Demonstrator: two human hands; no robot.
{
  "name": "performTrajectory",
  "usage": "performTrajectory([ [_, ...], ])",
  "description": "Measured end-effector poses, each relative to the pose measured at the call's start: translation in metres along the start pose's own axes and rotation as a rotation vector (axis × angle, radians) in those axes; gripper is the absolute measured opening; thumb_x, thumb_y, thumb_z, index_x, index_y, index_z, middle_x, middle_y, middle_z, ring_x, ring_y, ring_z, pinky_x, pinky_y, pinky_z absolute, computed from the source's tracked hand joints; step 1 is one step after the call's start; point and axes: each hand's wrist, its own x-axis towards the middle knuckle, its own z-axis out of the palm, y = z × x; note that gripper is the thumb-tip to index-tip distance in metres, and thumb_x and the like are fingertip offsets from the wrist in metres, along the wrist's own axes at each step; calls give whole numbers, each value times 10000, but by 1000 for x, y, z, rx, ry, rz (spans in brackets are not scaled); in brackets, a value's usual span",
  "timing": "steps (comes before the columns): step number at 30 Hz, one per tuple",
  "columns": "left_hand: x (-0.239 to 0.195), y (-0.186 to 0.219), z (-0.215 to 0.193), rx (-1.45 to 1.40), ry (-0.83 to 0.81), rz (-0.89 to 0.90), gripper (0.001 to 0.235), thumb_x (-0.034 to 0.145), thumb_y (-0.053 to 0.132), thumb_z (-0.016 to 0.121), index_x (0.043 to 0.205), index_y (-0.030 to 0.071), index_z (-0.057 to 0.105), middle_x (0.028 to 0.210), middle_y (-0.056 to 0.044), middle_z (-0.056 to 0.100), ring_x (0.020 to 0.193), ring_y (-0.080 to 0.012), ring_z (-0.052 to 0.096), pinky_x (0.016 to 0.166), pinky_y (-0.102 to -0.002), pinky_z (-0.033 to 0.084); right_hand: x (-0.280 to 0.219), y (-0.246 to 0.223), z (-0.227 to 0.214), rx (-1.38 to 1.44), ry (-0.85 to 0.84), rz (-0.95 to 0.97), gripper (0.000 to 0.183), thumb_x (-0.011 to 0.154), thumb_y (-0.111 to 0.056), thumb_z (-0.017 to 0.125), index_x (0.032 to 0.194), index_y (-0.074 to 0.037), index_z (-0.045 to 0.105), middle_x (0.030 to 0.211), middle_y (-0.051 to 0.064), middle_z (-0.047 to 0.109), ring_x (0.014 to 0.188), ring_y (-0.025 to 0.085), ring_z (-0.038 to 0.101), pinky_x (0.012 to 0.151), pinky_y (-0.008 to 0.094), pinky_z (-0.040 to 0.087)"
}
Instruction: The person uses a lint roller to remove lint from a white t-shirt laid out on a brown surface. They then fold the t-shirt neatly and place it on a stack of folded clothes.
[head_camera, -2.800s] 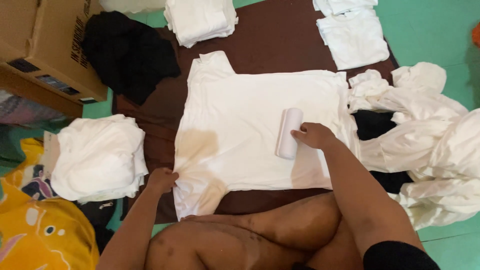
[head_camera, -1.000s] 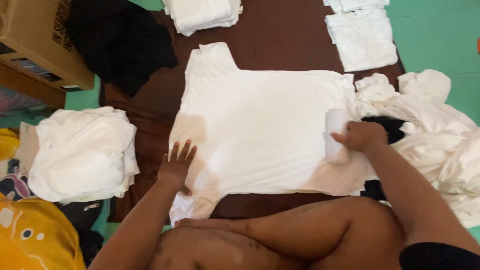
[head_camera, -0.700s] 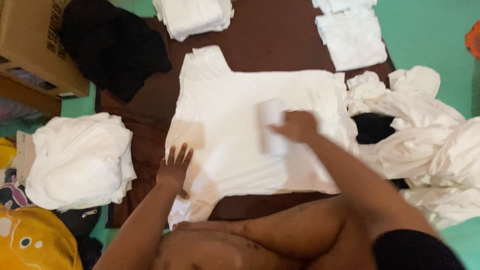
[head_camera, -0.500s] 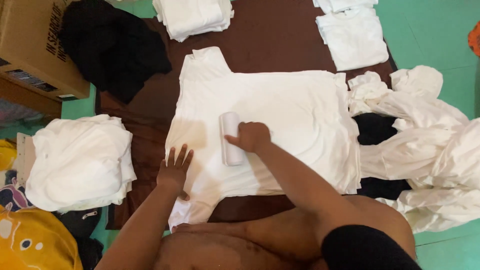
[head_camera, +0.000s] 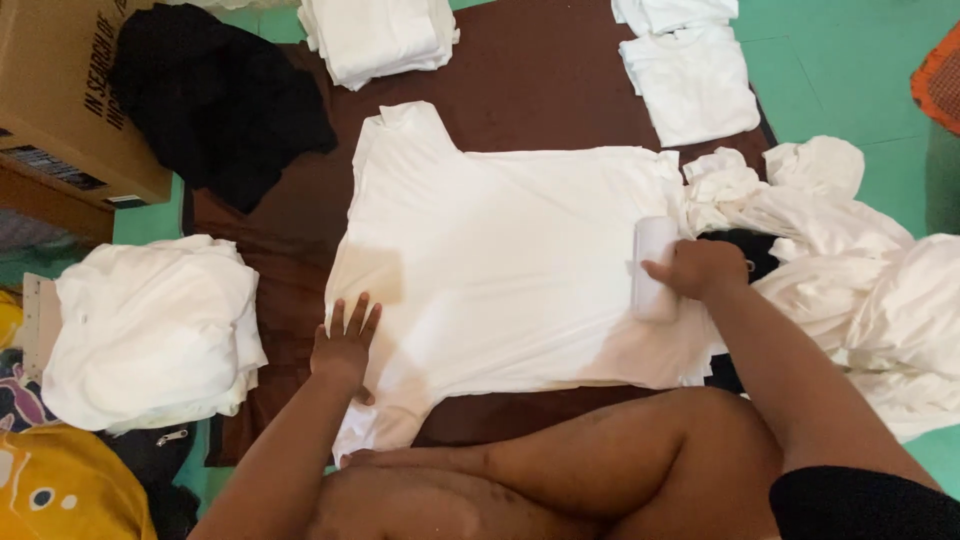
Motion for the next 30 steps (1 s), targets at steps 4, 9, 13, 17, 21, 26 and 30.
performTrajectory([
  [4, -2, 4, 1, 25, 35, -6, 1527, 711, 519, 948, 1631, 201, -229, 1711, -91, -270, 1579, -412, -100, 1247, -552, 195, 22, -19, 5, -77, 25, -20, 1097, 818, -934, 239, 1273, -58, 718, 1244, 186, 763, 1188, 331, 717, 988, 458, 542],
  [9, -26, 13, -21, -11, 25, -33, 1216, 906, 299, 768, 1640, 199, -196, 1714, -92, -255, 1580, -412, -82, 1257, -542, 169, 16, -91, -18, 42, 114, -252, 985, 828, -894, 338, 1219, -59, 685, 1223, 190, 737, 1172, 378, 698, 950, 516, 549],
  [13, 13, 8, 0, -53, 66, 34, 1352, 727, 503, 908, 1659, 142, -3, 1732, -157, -98, 1577, -442, 2, 1257, -544, 210, -20, -192, -12, 162, 130, -395, 923, 886, -823, 363, 1202, -13, 674, 1200, 234, 726, 1151, 409, 694, 941, 535, 544],
  [17, -4, 19, -5, -177, 287, 123, 1078, 902, 630, 685, 1639, 57, 145, 1722, -189, 70, 1570, -406, 142, 1262, -456, 275, -35, -270, 24, 213, 134, -564, 964, 872, -850, 313, 1183, -2, 649, 1144, 259, 727, 1108, 425, 706, 898, 549, 545],
  [21, -12, 16, -8, -195, 211, 189, 1301, 780, 676, 810, 1659, 111, 35, 1730, -160, 6, 1579, -396, 94, 1244, -482, 320, -50, -281, 43, 196, 68, -604, 968, 881, -829, 287, 1251, -5, 637, 1120, 223, 734, 1072, 403, 714, 861, 538, 548],
  [26, -17, 17, -13, -136, 159, 166, 1438, 711, 651, 895, 1657, 111, -44, 1731, -162, -78, 1587, -386, 26, 1250, -509, 293, -23, -197, 59, 87, 39, -518, 941, 860, -843, 367, 1183, -17, 683, 1155, 223, 740, 1113, 385, 713, 883, 540, 549],
  [30, -3, 18, 0, -157, 151, 157, 1471, 716, 633, 914, 1653, 99, -86, 1729, -158, -131, 1590, -386, -26, 1247, -520, 266, -2, -69, 82, -25, -66, -323, 980, 834, -872, 361, 1162, -19, 715, 1204, 220, 741, 1166, 374, 702, 937, 514, 551],
])
